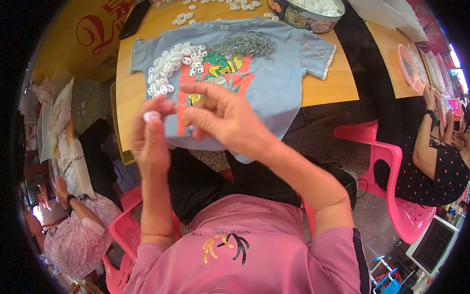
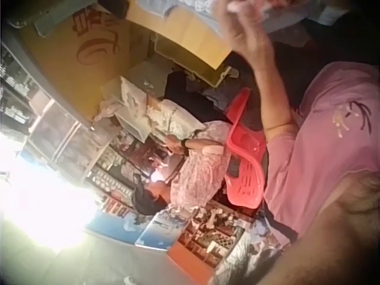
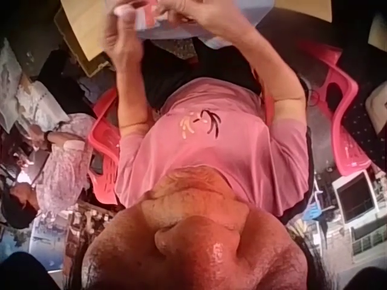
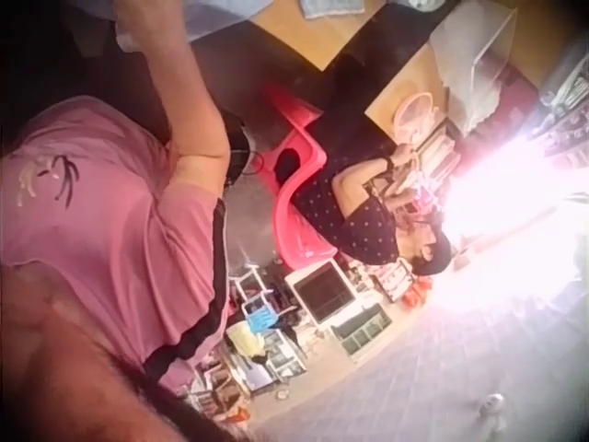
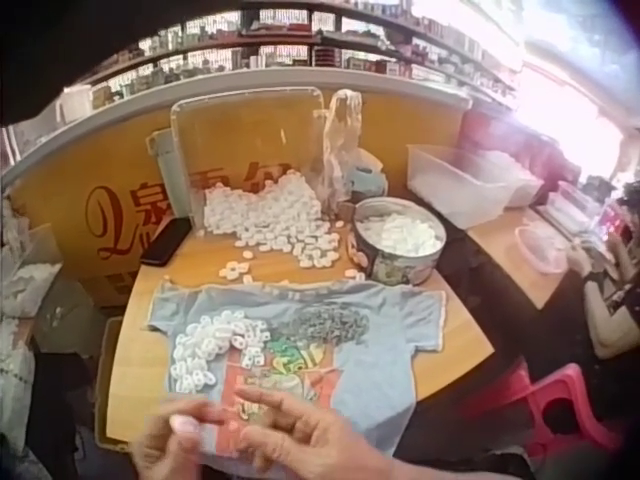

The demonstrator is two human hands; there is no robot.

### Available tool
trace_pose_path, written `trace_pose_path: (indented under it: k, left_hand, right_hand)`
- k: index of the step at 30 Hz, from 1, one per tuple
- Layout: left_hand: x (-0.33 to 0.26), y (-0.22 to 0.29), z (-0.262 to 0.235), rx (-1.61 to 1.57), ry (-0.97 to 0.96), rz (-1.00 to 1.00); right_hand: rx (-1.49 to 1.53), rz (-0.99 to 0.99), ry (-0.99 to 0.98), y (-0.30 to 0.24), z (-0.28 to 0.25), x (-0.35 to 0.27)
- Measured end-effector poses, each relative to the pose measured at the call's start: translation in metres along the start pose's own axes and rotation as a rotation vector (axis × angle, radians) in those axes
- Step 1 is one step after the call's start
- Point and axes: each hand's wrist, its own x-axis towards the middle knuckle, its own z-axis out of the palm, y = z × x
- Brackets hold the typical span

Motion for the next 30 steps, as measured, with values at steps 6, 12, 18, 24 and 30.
trace_pose_path:
  k: [6, 12, 18, 24, 30]
  left_hand:
    - [0.028, 0.005, -0.104, 0.489, 0.383, -0.095]
    - [0.027, -0.005, -0.172, 0.972, 0.482, -0.080]
    - [0.016, 0.009, -0.119, 0.727, 0.436, 0.082]
    - [0.012, 0.015, -0.060, 0.699, 0.190, 0.236]
    - [0.002, 0.005, -0.003, 0.509, -0.019, 0.150]
  right_hand:
    - [-0.855, -0.405, 0.334, 0.003, -0.069, 0.031]
    - [-1.367, -0.500, 0.378, -0.009, -0.086, 0.056]
    - [-1.704, -0.623, 0.301, -0.016, -0.084, 0.075]
    - [-1.844, -0.591, 0.206, -0.018, -0.079, 0.080]
    - [-1.822, -0.432, 0.110, -0.032, -0.074, 0.091]
